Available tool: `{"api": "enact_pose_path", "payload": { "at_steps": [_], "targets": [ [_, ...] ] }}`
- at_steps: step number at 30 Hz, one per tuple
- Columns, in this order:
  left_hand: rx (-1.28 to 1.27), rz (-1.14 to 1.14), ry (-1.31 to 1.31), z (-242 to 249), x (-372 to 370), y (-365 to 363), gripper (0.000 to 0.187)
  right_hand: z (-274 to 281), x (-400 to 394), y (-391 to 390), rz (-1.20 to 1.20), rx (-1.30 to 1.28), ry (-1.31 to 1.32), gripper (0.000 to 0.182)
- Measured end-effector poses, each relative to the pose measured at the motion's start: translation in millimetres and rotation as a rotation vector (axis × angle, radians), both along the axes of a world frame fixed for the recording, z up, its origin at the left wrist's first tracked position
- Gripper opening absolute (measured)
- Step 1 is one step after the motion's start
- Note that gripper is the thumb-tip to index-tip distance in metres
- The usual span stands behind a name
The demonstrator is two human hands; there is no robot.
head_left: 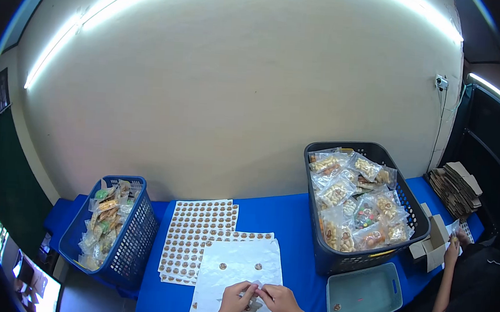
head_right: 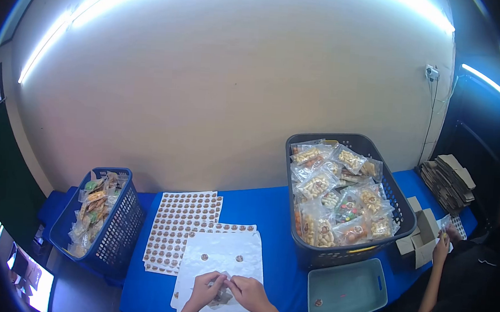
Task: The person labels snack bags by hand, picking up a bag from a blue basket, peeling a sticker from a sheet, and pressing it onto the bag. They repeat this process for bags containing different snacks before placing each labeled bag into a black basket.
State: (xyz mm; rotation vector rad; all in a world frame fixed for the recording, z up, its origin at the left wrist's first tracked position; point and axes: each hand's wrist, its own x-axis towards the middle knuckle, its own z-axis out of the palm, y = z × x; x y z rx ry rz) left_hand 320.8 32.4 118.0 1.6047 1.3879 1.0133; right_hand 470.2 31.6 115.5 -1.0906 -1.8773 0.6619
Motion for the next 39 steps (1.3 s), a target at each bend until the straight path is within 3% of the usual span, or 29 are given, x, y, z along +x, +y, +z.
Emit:
{"api": "enact_pose_path", "payload": {
  "at_steps": [3,5,7,13,14,17,18,19,21,25,26,29,30,33,34,37,39],
  "targets": [
    [0.116,0.092,0.016,-3,-9,-4,0.018,5,-9,-3,0.044,-0.132,0.014,0.025],
    [0.170,0.275,-0.131,-8,-17,4,0.018,7,-15,-5,0.074,-0.094,0.017,0.024],
    [0.177,0.368,-0.118,8,-30,14,0.023,7,-22,-9,0.105,-0.061,0.023,0.023],
    [0.264,0.357,-0.134,9,-32,20,0.026,5,-26,-4,0.144,-0.089,0.060,0.021],
    [0.187,0.276,-0.080,-4,-39,22,0.021,3,-25,-4,0.140,-0.110,0.093,0.020],
    [0.464,0.328,-0.260,8,-14,18,0.036,-8,-15,-2,-0.027,-0.096,0.209,0.019],
    [0.400,0.210,-0.109,3,-16,12,0.052,-11,-8,0,-0.059,-0.137,0.211,0.017],
    [0.482,0.071,0.000,0,-13,12,0.050,-11,-5,4,-0.103,-0.075,0.216,0.017],
    [0.368,-0.148,-0.015,1,2,7,0.052,-7,0,11,-0.187,0.043,0.224,0.016],
    [0.479,-0.215,0.130,-5,17,14,0.057,10,-6,7,-0.199,0.145,0.157,0.015],
    [0.485,-0.111,0.045,-4,21,15,0.042,1,-7,8,-0.120,0.018,0.208,0.021],
    [0.403,0.003,-0.025,-12,14,24,0.021,5,-3,7,-0.171,0.113,-0.016,0.029],
    [0.406,0.094,-0.011,-10,13,26,0.010,7,-2,9,-0.244,0.140,-0.034,0.040],
    [0.354,0.033,-0.018,-14,1,32,0.010,35,1,12,-0.438,0.260,-0.265,0.046],
    [0.367,-0.002,0.015,-14,1,32,0.010,43,1,15,-0.444,0.362,-0.293,0.034],
    [0.416,-0.039,0.123,-12,-4,32,0.009,20,1,25,-0.100,0.200,-0.279,0.018],
    [0.463,0.022,0.202,-9,-9,33,0.008,18,-9,24,-0.150,0.271,-0.161,0.008]
  ]
}}
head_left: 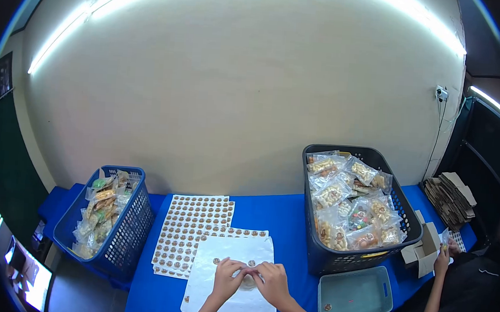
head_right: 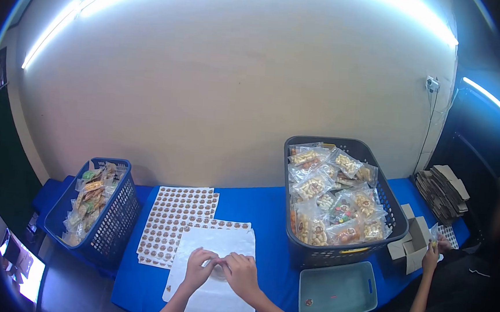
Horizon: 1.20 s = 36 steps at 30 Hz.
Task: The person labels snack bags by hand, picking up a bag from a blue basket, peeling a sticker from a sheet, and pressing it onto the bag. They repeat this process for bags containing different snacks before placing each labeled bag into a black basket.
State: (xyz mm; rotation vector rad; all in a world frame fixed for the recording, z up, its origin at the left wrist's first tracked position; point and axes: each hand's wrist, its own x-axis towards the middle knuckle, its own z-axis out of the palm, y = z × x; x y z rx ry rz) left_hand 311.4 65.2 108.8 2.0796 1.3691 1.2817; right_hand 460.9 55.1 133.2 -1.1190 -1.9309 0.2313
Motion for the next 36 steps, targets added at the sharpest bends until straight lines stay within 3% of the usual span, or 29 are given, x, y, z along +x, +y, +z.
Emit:
{"api": "enact_pose_path", "payload": {
  "at_steps": [5,9,13,16,20,24,25,28,30,32,34,35,36],
  "targets": [
    [-0.086,0.135,-0.182,6,-2,1,0.009,6,-16,-9,-0.008,-0.079,0.093,0.012],
    [-0.004,0.306,-0.253,12,-8,7,0.020,6,-18,-9,0.101,-0.210,0.223,0.015],
    [0.049,0.353,-0.287,13,-15,10,0.025,5,-19,-11,0.196,-0.278,0.311,0.014],
    [-0.063,0.321,-0.298,7,-20,10,0.029,-3,-20,-12,0.245,-0.326,0.344,0.013],
    [-0.186,0.172,-0.832,8,-24,7,0.031,-13,-10,-10,0.361,-0.442,0.478,0.017],
    [-0.261,-0.072,-1.462,9,-34,12,0.028,-61,1,-5,0.341,-0.907,0.464,0.033],
    [-0.330,-0.160,-1.623,7,-33,14,0.028,-61,2,-10,0.362,-1.157,0.611,0.038],
    [-0.583,-0.352,-1.947,4,-23,17,0.030,-80,5,-17,0.753,-1.628,1.052,0.032],
    [-0.764,-0.384,-2.041,4,-13,15,0.031,-83,9,-19,0.940,-1.659,1.141,0.026],
    [-0.755,-0.354,-1.827,4,-6,5,0.031,-79,14,-18,1.006,-1.561,1.136,0.024],
    [-0.792,-0.305,-1.643,19,-2,-2,0.036,-42,22,-19,0.825,-1.367,1.114,0.017],
    [-0.857,-0.391,-1.429,-37,-22,21,0.042,-39,30,-14,0.758,-1.239,1.149,0.016],
    [-0.845,-0.324,-1.357,-30,-21,15,0.041,-35,39,-8,0.691,-1.111,1.179,0.016]
  ]
}}
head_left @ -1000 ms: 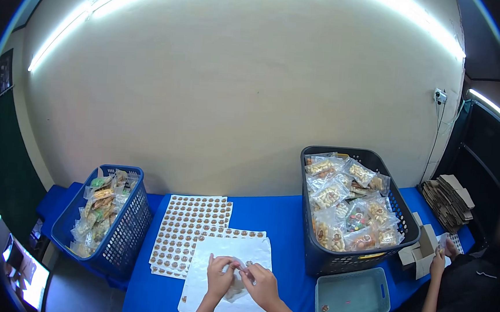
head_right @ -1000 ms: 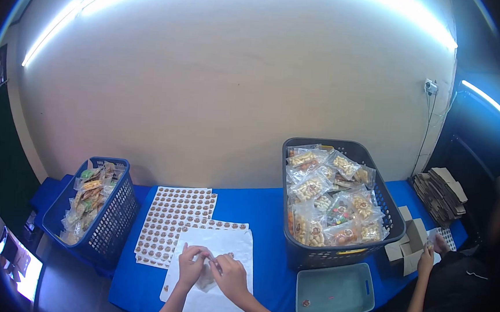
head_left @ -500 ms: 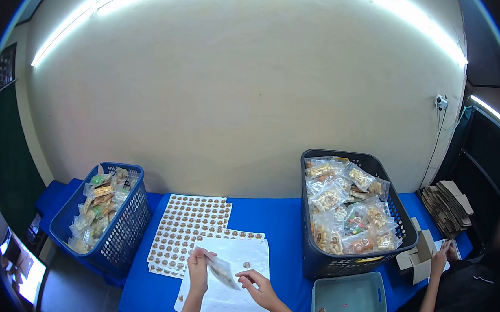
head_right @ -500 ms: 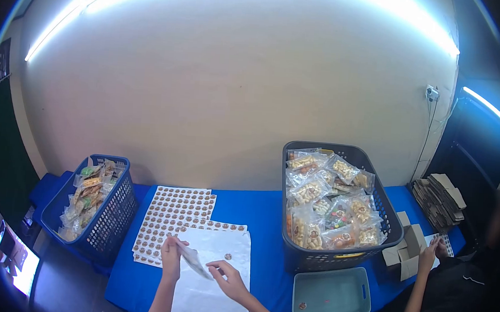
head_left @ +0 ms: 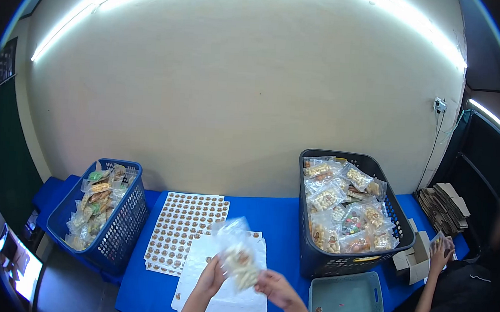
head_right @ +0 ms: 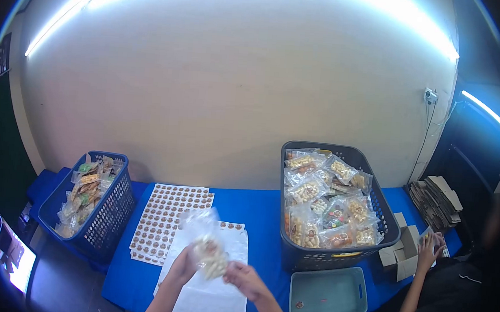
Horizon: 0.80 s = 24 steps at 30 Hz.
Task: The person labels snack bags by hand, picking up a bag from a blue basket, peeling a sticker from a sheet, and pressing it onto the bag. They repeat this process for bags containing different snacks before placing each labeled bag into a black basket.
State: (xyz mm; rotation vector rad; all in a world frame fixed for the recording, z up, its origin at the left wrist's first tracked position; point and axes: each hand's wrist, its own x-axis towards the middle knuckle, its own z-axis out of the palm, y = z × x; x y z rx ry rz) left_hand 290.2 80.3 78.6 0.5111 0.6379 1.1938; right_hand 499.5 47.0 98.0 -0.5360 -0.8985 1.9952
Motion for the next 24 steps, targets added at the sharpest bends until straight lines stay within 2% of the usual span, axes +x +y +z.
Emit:
{"api": "enact_pose_path", "payload": {
  "at_steps": [2,4,6,11,16,21,24],
  "targets": [
    [-0.005,0.061,0.184,23,0,-19,0.039,25,16,12,-0.354,-0.039,0.155,0.020],
    [-0.084,0.053,0.185,22,-7,-26,0.034,57,32,20,-0.592,0.006,0.302,0.025],
    [-0.135,0.040,0.213,15,-18,-32,0.032,65,39,27,-0.674,-0.034,0.299,0.028],
    [-0.153,0.122,0.218,-11,-34,-39,0.026,7,29,19,-0.412,-0.110,0.108,0.032],
    [-0.134,0.183,0.238,-26,-50,-49,0.026,-42,13,-6,-0.402,-0.303,-0.071,0.018],
    [-0.003,0.292,0.486,-17,-109,-51,0.022,-76,21,-25,-0.530,-0.443,-0.067,0.013],
    [0.030,0.437,0.758,20,-165,-46,0.019,-98,21,-37,-0.564,-0.527,0.016,0.010]
  ]
}}
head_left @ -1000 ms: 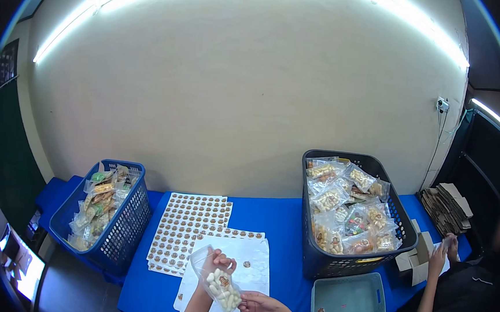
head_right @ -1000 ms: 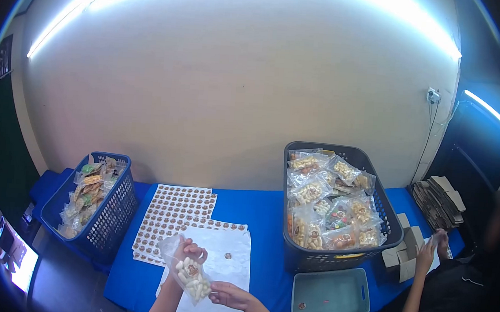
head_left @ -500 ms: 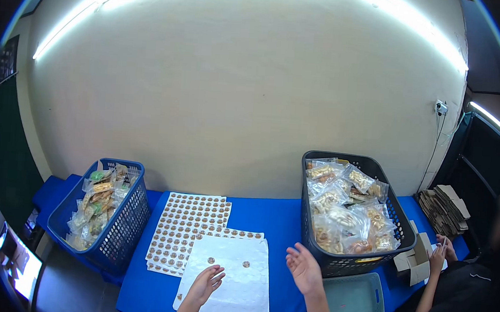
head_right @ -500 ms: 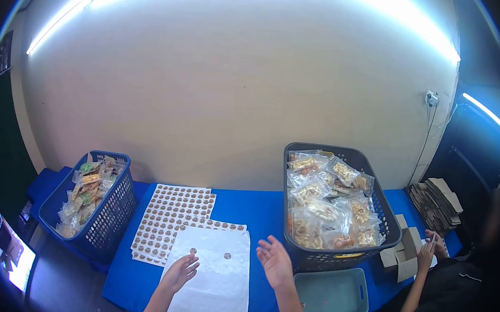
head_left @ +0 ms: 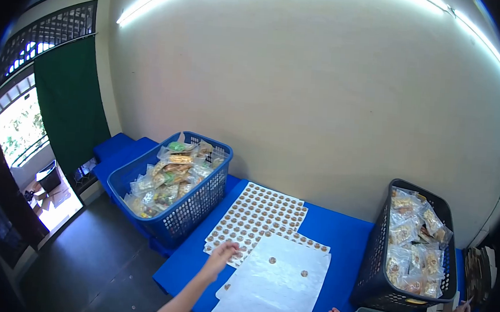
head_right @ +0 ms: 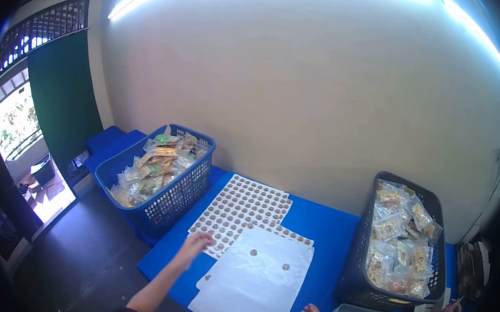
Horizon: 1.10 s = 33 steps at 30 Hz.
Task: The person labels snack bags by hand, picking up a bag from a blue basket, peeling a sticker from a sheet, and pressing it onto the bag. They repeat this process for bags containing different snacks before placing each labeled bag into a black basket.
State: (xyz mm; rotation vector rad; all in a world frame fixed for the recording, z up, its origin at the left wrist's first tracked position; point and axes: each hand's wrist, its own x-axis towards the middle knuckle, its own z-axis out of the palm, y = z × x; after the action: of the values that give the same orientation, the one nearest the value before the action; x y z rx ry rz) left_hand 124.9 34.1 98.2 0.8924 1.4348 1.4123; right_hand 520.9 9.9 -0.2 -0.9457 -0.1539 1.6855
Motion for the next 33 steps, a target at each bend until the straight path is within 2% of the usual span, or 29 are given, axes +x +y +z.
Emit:
{"api": "enact_pose_path", "payload": {
  "at_steps": [4,6,8,10,12,13,16,17,20,21,24,25,27,29,32,33],
  "targets": [
    [0.341,0.166,0.330,12,-96,29,0.012,-3,-20,-9,-0.105,-0.109,-0.011,0.006],
    [0.276,0.290,0.603,32,-132,38,0.012,-6,-37,-12,-0.112,-0.099,0.021,0.006],
    [0.347,0.368,0.839,-2,-194,69,0.013,-4,-54,-8,-0.088,-0.061,-0.024,0.005],
    [0.304,0.422,0.928,2,-223,81,0.017,-6,-68,-1,-0.068,-0.024,-0.052,0.005],
    [0.185,0.459,0.987,-18,-264,103,0.018,8,-87,4,-0.072,0.055,-0.084,0.007],
    [0.105,0.427,0.927,-33,-285,113,0.023,20,-98,4,-0.078,0.087,-0.112,0.007],
    [-0.307,0.230,0.396,-55,-322,139,0.028,27,-120,2,-0.096,0.143,-0.204,0.011],
    [-0.349,0.198,0.264,-63,-328,144,0.034,27,-126,1,-0.105,0.154,-0.235,0.012],
    [-0.499,0.085,0.411,-48,-327,155,0.044,26,-141,-12,-0.138,0.129,-0.311,0.015],
    [-0.460,0.092,0.502,-61,-337,171,0.057,24,-144,-17,-0.153,0.114,-0.329,0.015],
    [-0.320,0.109,0.683,-113,-369,217,0.070,13,-148,-35,-0.190,0.071,-0.366,0.017],
    [-0.376,0.123,0.742,-99,-359,213,0.074,10,-147,-39,-0.198,0.061,-0.371,0.018],
    [-0.379,0.128,0.563,-97,-351,213,0.076,10,-146,-43,-0.226,0.052,-0.390,0.019],
    [-0.451,0.052,0.342,-68,-331,194,0.074,10,-144,-50,-0.260,0.043,-0.418,0.019],
    [-0.354,0.196,0.544,-75,-336,194,0.062,8,-148,-52,-0.307,0.053,-0.435,0.018],
    [-0.328,0.248,0.632,-74,-333,191,0.049,7,-150,-49,-0.284,-0.002,-0.489,0.017]
  ]
}}
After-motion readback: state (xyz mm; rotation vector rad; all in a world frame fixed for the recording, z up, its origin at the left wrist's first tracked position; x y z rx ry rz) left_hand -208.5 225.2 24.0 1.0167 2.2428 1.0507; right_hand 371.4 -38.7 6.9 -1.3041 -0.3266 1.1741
